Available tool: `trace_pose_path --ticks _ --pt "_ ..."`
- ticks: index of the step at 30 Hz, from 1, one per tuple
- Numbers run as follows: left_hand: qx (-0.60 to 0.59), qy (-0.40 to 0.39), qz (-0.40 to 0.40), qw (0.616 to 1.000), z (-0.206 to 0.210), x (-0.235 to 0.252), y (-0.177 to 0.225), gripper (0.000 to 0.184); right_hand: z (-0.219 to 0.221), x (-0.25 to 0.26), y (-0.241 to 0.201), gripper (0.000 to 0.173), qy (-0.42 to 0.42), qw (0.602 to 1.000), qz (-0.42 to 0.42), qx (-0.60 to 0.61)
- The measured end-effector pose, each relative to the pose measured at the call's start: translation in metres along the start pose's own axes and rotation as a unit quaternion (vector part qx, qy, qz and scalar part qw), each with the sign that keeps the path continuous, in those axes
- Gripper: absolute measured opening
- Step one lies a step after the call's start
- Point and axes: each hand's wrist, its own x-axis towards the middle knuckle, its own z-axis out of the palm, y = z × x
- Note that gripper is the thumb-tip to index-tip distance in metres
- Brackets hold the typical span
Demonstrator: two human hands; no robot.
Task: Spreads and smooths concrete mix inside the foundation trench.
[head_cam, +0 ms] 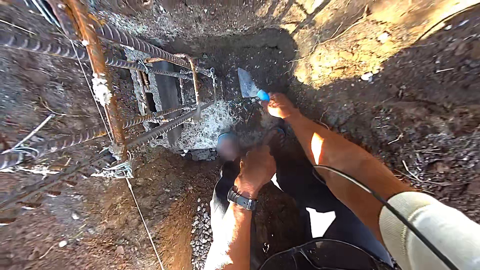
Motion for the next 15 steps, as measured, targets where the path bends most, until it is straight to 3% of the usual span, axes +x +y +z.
trace_pose_path --ticks 5,11,15 --pt "0.004 0.006 -0.007 1.000 0.002 0.001 0.001 0.043 -0.016 0.007 0.015 0.060 0.025 0.999 0.043 -0.013" --pt "0.002 0.001 -0.002 1.000 0.001 0.001 0.000 0.044 -0.047 0.034 -0.004 0.061 0.032 0.994 0.106 0.026" --pt "-0.016 0.021 0.012 1.000 -0.001 0.003 0.000 0.044 -0.044 0.020 -0.006 0.058 0.083 0.992 0.091 0.006"
